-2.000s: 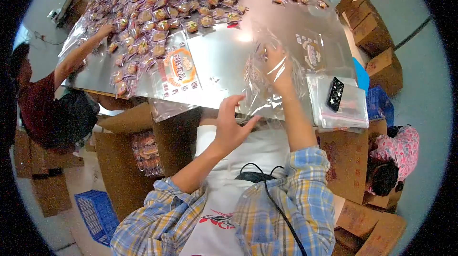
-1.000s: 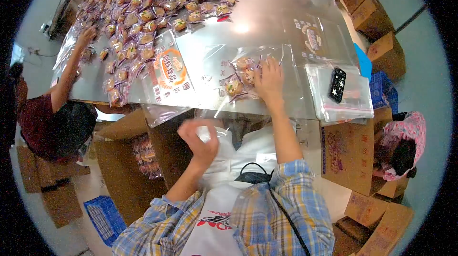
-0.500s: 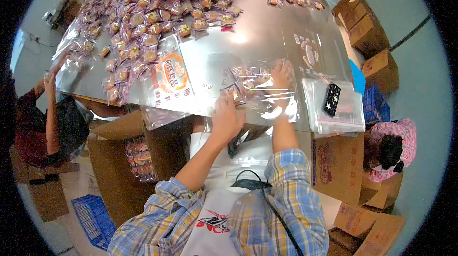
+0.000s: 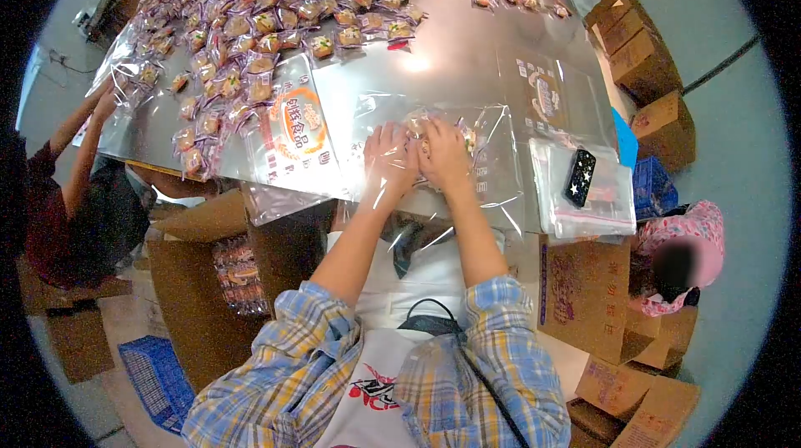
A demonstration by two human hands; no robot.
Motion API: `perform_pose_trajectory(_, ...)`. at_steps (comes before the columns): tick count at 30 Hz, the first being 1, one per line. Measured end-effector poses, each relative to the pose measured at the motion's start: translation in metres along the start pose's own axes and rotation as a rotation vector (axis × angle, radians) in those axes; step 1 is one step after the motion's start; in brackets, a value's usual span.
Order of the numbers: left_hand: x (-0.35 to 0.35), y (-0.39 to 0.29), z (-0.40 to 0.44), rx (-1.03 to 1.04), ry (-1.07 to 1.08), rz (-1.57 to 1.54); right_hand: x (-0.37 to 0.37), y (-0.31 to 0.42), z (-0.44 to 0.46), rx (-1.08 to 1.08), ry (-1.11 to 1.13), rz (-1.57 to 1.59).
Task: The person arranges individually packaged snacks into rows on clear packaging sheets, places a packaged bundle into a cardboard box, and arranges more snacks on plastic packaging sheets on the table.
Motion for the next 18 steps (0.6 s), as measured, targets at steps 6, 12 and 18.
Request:
perform_pose_trajectory(6,-0.007,-0.009,0.017,0.036,0.170,0.029,0.006,-0.012,-0.023,0.000,-0.079,0.175)
perform_pose_trajectory(12,0.004,0.010,0.029,-0.155,0.309,0.132,-0.011,0.002,-0.026,-0.043,0.044,0.094)
perform_pose_trajectory(18,0.013,0.014,0.038,-0.198,0.191,0.218,-0.004,0.000,-0.026,-0.101,0.043,0.122)
Point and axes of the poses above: each hand's wrist, its own z-axis towards the middle knuckle, its own x-axis out of the palm, y = z × x, the point moved 3 cm from there along z, towards the middle knuckle, and after that the axes turned 4 degrees about z, right-handed, at the moved point
